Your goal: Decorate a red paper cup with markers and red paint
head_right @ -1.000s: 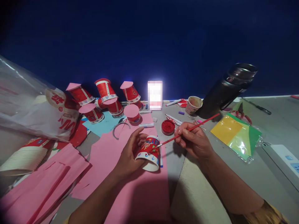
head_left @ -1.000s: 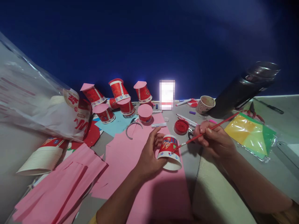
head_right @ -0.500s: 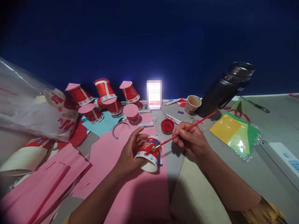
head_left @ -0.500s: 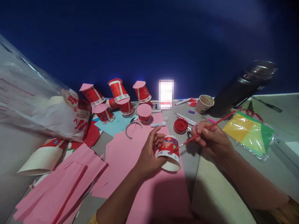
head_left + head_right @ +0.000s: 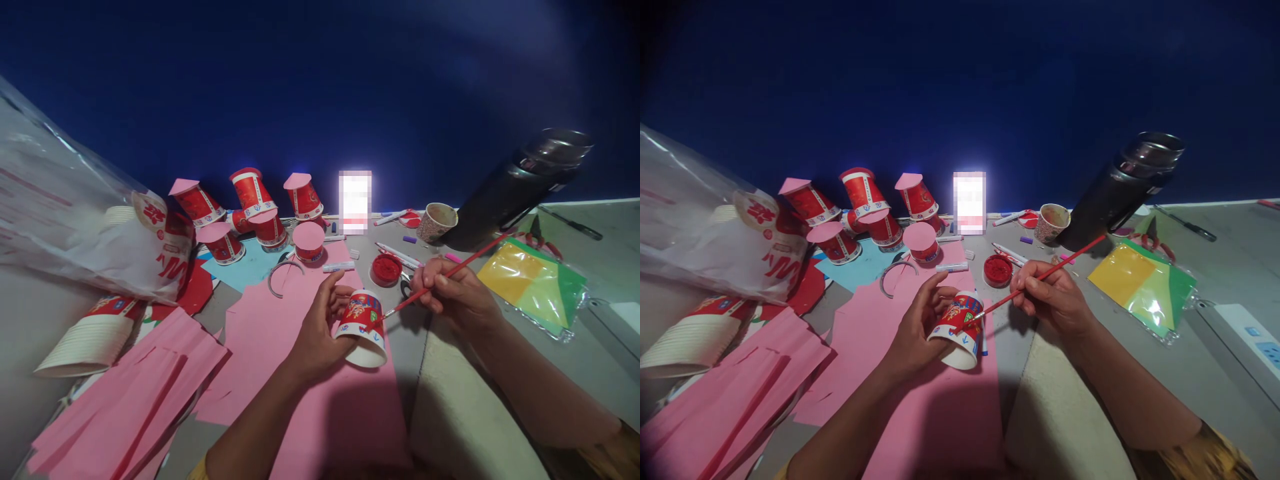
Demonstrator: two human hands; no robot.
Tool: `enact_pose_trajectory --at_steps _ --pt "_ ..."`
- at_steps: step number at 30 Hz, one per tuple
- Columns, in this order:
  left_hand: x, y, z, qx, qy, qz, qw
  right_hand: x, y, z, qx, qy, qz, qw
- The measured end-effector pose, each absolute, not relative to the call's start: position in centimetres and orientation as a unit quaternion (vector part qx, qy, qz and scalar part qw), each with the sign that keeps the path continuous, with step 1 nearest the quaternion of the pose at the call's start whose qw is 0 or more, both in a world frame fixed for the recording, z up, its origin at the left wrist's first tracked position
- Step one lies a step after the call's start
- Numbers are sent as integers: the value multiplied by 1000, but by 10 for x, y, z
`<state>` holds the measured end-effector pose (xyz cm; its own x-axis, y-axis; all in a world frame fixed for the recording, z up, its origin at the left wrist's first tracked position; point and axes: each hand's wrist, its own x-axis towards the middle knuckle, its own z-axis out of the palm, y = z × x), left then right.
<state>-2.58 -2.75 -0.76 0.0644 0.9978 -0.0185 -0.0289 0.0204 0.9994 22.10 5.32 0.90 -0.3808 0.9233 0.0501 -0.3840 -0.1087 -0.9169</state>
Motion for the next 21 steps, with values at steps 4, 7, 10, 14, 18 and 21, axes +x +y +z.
enact_pose_trajectory --at_steps 4,7,10,14,18,21 --pt "-25 -28 -8 512 477 484 525 221 53 9 -298 -462 685 479" --pt "-25 -28 -8 518 476 482 522 221 51 8 -306 -464 681 477" --pt "-25 -29 -8 521 478 483 517 221 50 8 -308 -467 681 472" --pt "-26 -29 -12 549 477 484 486 220 52 11 -296 -447 691 485" --pt "-28 -28 -19 613 488 498 372 221 57 19 -292 -427 698 496" --pt "-29 -26 -26 650 489 513 276 222 59 20 -303 -406 709 491"
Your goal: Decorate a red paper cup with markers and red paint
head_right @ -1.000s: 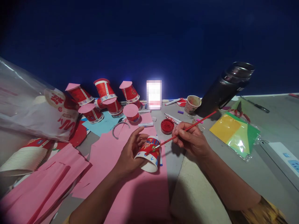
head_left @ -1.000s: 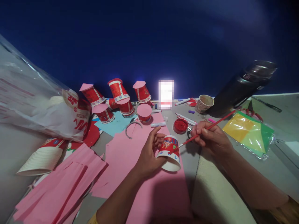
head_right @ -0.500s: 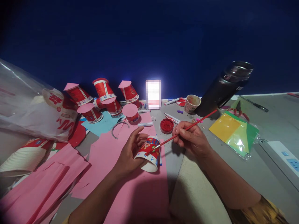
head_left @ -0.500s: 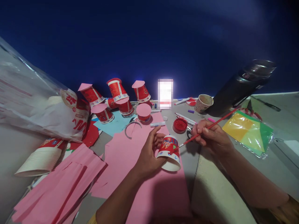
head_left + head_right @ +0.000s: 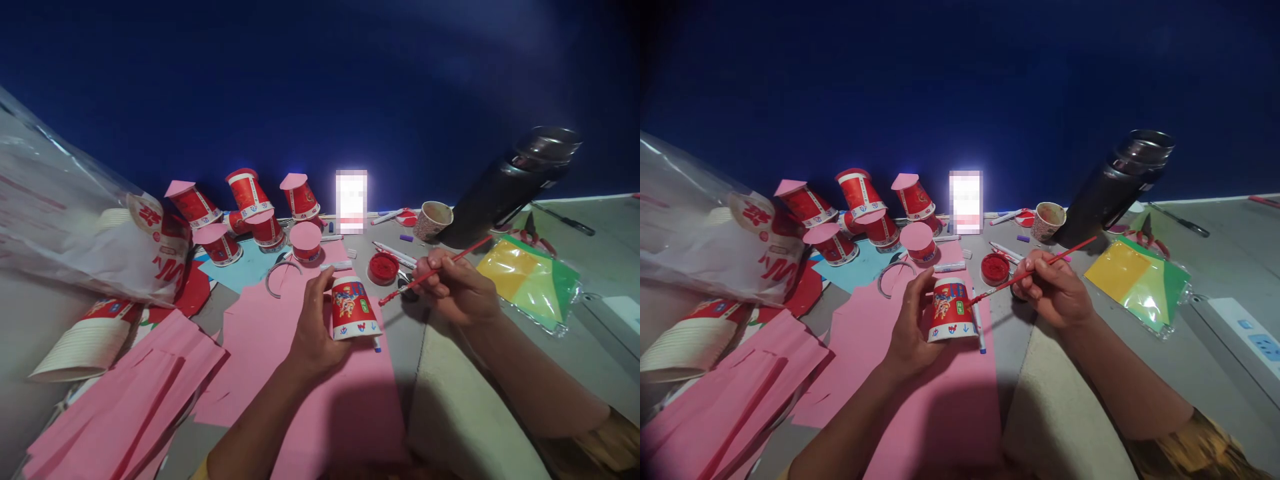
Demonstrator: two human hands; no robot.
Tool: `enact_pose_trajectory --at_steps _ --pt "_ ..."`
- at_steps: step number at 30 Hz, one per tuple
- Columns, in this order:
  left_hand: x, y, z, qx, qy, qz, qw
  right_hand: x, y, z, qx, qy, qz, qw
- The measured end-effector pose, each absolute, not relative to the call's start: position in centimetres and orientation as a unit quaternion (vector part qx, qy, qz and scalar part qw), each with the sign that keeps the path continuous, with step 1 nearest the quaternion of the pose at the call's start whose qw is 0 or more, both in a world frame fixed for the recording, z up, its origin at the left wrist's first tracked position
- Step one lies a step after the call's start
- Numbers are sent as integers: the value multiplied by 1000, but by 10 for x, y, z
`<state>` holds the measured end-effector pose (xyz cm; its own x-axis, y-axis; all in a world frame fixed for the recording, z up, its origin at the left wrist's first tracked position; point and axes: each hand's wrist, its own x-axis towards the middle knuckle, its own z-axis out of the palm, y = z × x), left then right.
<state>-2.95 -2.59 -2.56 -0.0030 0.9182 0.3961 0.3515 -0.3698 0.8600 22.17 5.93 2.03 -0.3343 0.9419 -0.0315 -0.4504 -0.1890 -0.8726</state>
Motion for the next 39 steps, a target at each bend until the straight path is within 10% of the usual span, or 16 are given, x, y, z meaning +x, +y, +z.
enact_pose_trajectory --at_steps 10,39 --pt "-35 -19 -39 675 524 506 117 228 62 20 -312 -372 727 486" --pt "-42 -18 -29 760 486 417 113 213 30 -9 -349 -418 633 551"
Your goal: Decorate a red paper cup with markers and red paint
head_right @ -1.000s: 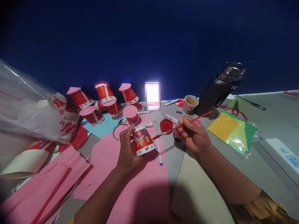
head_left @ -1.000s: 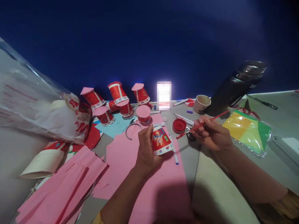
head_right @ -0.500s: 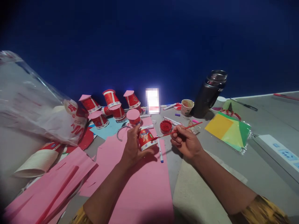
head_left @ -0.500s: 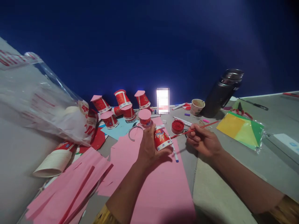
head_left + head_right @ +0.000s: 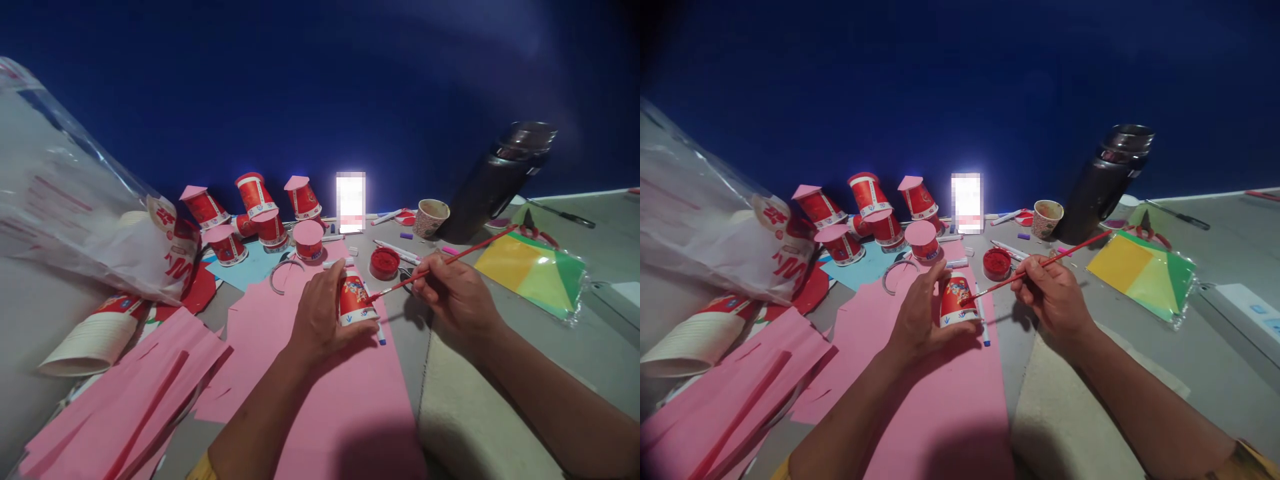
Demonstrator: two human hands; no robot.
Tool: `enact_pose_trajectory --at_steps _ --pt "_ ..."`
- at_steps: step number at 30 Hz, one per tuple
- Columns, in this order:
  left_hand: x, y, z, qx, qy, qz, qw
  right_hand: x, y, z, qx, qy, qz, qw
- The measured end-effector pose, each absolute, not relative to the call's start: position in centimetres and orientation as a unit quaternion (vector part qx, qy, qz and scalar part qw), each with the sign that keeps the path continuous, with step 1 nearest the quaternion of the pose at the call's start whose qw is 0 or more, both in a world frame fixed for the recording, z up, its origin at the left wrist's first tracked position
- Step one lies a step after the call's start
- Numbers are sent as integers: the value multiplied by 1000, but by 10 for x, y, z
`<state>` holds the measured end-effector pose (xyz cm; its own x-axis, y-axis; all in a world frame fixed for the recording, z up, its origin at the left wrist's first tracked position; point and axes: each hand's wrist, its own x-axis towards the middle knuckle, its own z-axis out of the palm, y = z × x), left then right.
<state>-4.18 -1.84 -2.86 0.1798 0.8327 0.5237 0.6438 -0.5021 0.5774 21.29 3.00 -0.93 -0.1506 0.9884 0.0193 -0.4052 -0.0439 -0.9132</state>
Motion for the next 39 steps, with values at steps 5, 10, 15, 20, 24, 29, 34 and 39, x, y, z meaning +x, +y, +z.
enact_pose_trajectory --at_steps 5,10,15,20,24,29,34,39 --pt "-39 -18 -29 753 492 418 126 212 26 -4 -348 -436 616 556" --pt "-39 -19 -29 744 505 413 142 209 24 -6 -347 -451 592 571" --pt "-40 -22 -28 745 511 400 156 206 20 -8 -357 -443 581 582" --pt "-40 -22 -28 743 514 396 166 205 16 -5 -361 -444 576 583" --pt "-40 -21 -29 746 508 392 175 206 16 -5 -360 -453 579 574" --pt "-40 -22 -28 744 513 390 178 208 16 -7 -359 -450 587 569" --pt "-38 -24 -26 734 525 387 191 209 17 -8 -349 -457 588 569" --pt "-37 -23 -26 732 525 385 201 210 18 -9 -348 -467 586 564"
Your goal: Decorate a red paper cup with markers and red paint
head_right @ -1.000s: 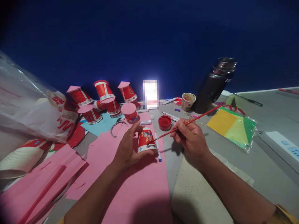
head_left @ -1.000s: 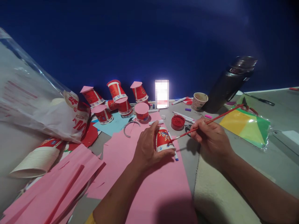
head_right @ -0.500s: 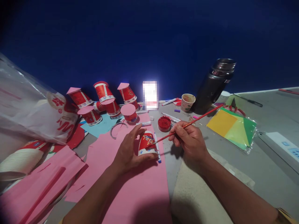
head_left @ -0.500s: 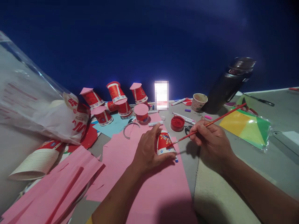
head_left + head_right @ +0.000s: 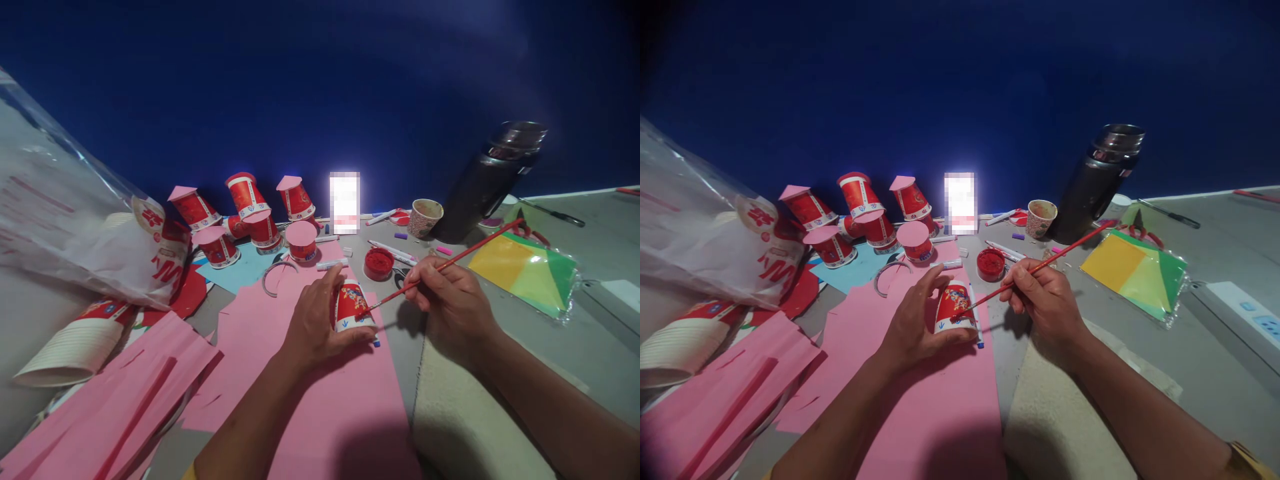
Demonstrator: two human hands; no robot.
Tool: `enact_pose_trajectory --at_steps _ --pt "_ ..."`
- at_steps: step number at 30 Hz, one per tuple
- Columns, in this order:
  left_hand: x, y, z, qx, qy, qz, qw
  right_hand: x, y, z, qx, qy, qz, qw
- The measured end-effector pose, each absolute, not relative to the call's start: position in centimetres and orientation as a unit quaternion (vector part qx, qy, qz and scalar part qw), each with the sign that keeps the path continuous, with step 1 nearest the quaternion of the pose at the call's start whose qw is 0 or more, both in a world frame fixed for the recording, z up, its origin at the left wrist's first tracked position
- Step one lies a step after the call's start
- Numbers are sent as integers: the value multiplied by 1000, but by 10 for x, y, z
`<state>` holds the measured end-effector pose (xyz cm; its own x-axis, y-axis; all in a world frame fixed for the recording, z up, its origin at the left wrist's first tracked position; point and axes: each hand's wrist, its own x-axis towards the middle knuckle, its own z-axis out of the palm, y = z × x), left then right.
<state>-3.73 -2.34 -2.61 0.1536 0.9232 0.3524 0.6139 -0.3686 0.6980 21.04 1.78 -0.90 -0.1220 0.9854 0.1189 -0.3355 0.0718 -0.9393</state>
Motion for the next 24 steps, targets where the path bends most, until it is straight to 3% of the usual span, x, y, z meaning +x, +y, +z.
enact_pose_trajectory --at_steps 24 --pt "-38 -24 -28 758 493 397 154 211 19 -2 -348 -450 591 572"
